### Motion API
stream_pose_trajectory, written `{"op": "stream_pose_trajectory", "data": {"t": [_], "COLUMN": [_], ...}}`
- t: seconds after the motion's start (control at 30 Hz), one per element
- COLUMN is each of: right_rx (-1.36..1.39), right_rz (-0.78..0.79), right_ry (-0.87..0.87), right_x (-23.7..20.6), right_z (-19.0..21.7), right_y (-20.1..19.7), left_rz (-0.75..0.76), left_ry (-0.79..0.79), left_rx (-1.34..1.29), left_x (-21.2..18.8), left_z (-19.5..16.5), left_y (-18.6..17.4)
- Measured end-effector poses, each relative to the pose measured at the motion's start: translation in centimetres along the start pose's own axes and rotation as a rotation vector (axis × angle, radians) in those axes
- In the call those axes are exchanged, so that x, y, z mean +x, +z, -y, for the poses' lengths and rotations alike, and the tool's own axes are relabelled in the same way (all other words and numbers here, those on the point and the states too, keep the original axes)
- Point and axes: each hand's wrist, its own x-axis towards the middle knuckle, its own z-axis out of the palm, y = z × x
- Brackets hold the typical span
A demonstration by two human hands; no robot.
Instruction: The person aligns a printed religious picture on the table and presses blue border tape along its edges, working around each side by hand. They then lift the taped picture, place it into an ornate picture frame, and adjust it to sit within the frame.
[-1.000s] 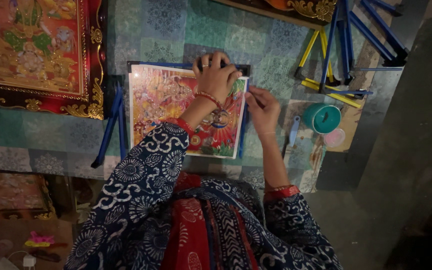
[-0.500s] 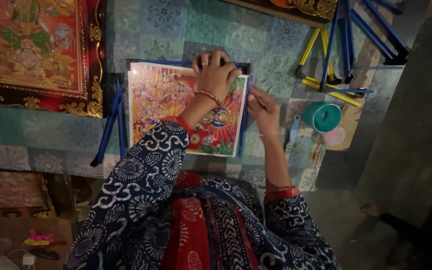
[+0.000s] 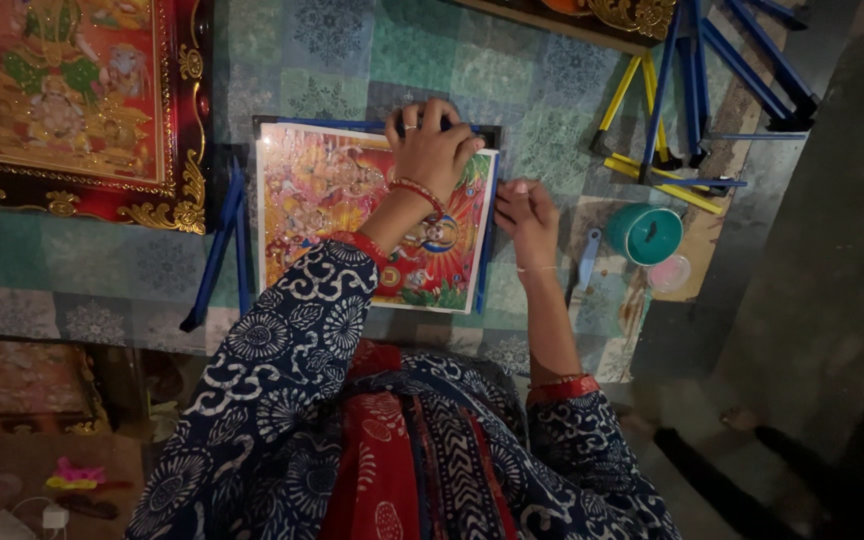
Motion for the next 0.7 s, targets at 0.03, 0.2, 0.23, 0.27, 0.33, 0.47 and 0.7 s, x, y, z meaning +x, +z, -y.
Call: {"op": "stream_pose_trajectory", "data": {"t": [0.03,0.2,0.23,0.27,0.33,0.47,0.7], "right_rx": [-0.016,-0.085,-0.108,-0.133,-0.191,-0.265,-0.067], "right_rz": [-0.008,-0.018,0.013,0.044,0.042,0.002,-0.01], "right_ry": [-0.002,0.026,-0.025,-0.074,-0.155,-0.279,-0.189], "right_x": [-0.2,-1.7,-1.9,-2.2,-2.4,-1.5,-0.7], "right_z": [0.1,1.1,1.1,1.1,0.6,-0.6,-1.1], "right_y": [0.1,0.4,0.5,0.6,0.9,1.7,2.5], "left_rz": [0.009,0.007,0.006,0.005,-0.014,-0.034,0.021], "left_ry": [-0.001,-0.012,-0.018,-0.025,-0.035,-0.041,-0.003], "left_rx": [0.0,-0.001,-0.003,-0.007,0.029,0.073,0.007], "left_x": [0.0,-0.1,-0.1,0.0,0.0,0.6,1.2], "left_z": [0.0,-0.2,-0.2,-0.3,-0.3,-0.2,0.3], "left_y": [0.0,-0.3,-0.4,-0.4,-0.4,-0.4,-0.9]}}
